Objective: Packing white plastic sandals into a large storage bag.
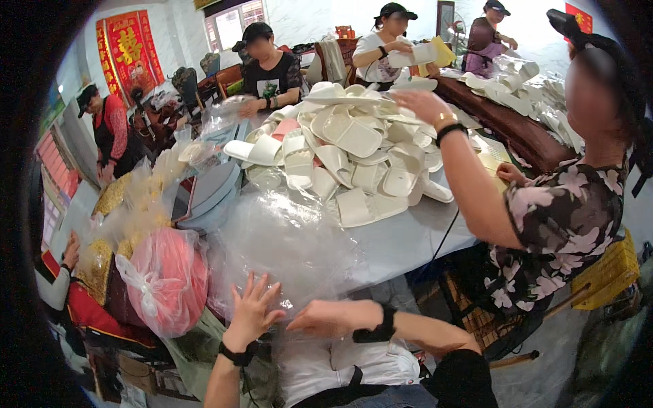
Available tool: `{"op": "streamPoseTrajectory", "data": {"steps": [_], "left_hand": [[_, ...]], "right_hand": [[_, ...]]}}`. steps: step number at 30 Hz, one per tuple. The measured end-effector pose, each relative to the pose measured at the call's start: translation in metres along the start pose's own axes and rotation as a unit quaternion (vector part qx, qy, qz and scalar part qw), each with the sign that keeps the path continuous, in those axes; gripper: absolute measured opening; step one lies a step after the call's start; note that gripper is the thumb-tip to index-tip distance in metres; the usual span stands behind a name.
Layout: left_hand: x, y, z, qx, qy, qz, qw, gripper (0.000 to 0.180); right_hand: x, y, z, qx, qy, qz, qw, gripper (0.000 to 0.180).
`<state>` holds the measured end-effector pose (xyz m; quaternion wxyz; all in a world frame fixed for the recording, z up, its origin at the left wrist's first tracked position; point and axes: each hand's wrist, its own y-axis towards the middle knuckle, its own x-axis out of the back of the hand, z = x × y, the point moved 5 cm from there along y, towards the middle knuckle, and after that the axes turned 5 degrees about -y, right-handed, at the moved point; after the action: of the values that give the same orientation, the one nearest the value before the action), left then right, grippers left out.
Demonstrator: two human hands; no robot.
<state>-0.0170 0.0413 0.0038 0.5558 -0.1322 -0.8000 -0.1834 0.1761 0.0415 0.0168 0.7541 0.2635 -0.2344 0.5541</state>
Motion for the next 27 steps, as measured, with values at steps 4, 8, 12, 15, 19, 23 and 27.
{"op": "streamPoseTrajectory", "data": {"steps": [4,8,12,15,19,23,27], "left_hand": [[0.000,0.025,0.011,0.029,0.066,-0.021,0.997,0.071],[-0.003,0.033,0.017,-0.005,0.058,-0.046,0.997,0.073],[-0.023,0.028,0.018,-0.036,0.011,-0.022,0.999,0.070],[-0.026,0.028,0.015,-0.035,0.003,-0.034,0.999,0.070],[-0.052,0.013,0.039,-0.026,-0.028,-0.028,0.999,0.075],[-0.033,0.017,0.011,-0.024,-0.039,-0.047,0.998,0.062],[-0.034,0.015,0.018,-0.006,-0.044,-0.006,0.999,0.071]], "right_hand": [[0.106,-0.041,0.006,-0.160,-0.094,-0.124,0.975,0.033],[0.218,-0.064,-0.007,-0.168,-0.153,-0.372,0.900,0.033],[0.297,-0.072,-0.061,-0.155,-0.273,-0.477,0.821,0.047],[0.339,-0.088,-0.110,-0.202,-0.313,-0.520,0.769,0.067],[0.374,-0.079,-0.145,-0.245,-0.335,-0.529,0.740,0.087],[0.402,-0.098,-0.169,-0.267,-0.334,-0.519,0.740,0.078],[0.425,-0.096,-0.192,-0.239,-0.168,-0.526,0.799,0.069]]}}
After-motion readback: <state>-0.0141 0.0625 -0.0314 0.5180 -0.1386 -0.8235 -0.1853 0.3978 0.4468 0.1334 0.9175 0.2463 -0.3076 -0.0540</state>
